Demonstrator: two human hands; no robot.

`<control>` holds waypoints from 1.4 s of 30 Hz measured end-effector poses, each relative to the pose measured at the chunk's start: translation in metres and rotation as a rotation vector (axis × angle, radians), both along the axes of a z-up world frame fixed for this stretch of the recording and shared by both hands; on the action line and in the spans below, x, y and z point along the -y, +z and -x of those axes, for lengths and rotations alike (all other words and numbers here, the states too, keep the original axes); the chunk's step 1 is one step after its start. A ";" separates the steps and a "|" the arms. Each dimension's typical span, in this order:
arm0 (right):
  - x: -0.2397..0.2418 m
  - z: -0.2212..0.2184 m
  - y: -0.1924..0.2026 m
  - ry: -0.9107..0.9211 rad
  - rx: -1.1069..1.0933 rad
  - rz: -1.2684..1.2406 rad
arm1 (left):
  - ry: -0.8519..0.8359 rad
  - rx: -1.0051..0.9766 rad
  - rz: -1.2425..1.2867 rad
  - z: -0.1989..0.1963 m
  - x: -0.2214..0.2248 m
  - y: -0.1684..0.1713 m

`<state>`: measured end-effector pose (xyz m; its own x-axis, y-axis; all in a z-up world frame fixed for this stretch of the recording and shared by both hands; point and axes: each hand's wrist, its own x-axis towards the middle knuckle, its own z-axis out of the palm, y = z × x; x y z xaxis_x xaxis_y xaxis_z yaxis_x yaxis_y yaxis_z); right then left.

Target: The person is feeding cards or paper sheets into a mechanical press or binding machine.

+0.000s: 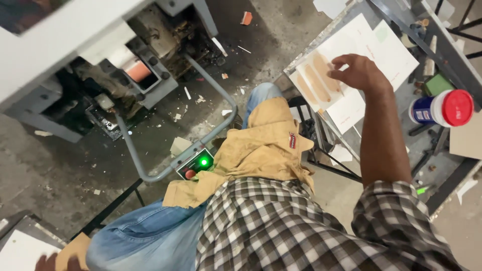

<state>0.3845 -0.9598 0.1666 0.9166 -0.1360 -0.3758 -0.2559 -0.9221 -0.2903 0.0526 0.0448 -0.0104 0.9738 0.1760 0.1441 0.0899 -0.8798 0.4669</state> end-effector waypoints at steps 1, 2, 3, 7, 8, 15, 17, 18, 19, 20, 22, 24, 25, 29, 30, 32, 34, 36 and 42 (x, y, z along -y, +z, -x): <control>0.001 0.006 -0.003 -0.036 0.049 0.054 | 0.008 0.007 0.002 -0.022 0.042 0.011; -0.007 0.001 -0.011 -0.044 0.098 0.095 | 0.045 0.013 -0.007 -0.024 0.087 0.033; -0.006 0.013 -0.027 -0.004 0.100 0.078 | 0.086 0.014 -0.023 -0.075 0.133 0.057; -0.019 0.031 -0.065 0.155 0.540 0.248 | -0.130 0.069 -0.080 -0.206 0.237 0.200; -0.022 0.039 -0.066 0.134 0.584 0.280 | -0.248 0.186 -0.119 -0.240 0.262 0.226; -0.023 0.043 -0.079 0.163 0.609 0.400 | -0.337 0.414 0.000 -0.379 0.344 0.149; -0.020 0.045 -0.079 0.160 0.619 0.396 | -0.227 0.165 0.057 -0.387 0.367 0.139; -0.022 0.047 -0.074 0.173 0.625 0.400 | -0.214 0.170 0.063 -0.385 0.370 0.118; -0.024 0.048 -0.069 0.163 0.643 0.393 | -0.192 0.035 -0.044 -0.383 0.372 0.097; -0.028 0.049 -0.067 0.157 0.658 0.382 | -0.167 -0.106 -0.151 -0.379 0.372 0.075; -0.043 0.047 -0.051 0.141 0.631 0.393 | -0.291 0.017 -0.273 -0.366 0.369 0.046; -0.043 0.036 -0.055 0.118 0.603 0.403 | -0.418 0.139 -0.400 -0.359 0.367 0.034; -0.036 0.024 -0.065 0.041 0.580 0.345 | -0.460 0.155 -0.437 -0.359 0.367 0.038; -0.058 -0.010 -0.090 -0.136 0.616 -0.233 | -0.514 0.164 -0.460 -0.361 0.361 0.088; -0.105 -0.015 -0.069 -0.131 0.617 -0.238 | -0.508 0.163 -0.464 -0.356 0.353 0.104; -0.198 -0.021 -0.030 0.406 0.748 -0.202 | -0.596 0.209 -0.382 -0.342 0.336 0.133; -0.255 -0.027 -0.044 0.510 0.722 -0.272 | -0.600 0.185 -0.387 -0.312 0.310 0.151; -0.309 -0.030 -0.064 0.614 0.696 -0.339 | -0.603 0.164 -0.389 -0.277 0.276 0.164; -0.421 -0.034 -0.087 0.936 0.565 -0.213 | -0.124 -0.075 -0.427 -0.113 0.152 0.186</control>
<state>0.4188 -0.5389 0.0791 0.6706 0.7158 0.1948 0.7333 -0.5998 -0.3204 0.1656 -0.1076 0.1757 0.9942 -0.0026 0.1071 -0.0086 -0.9984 0.0560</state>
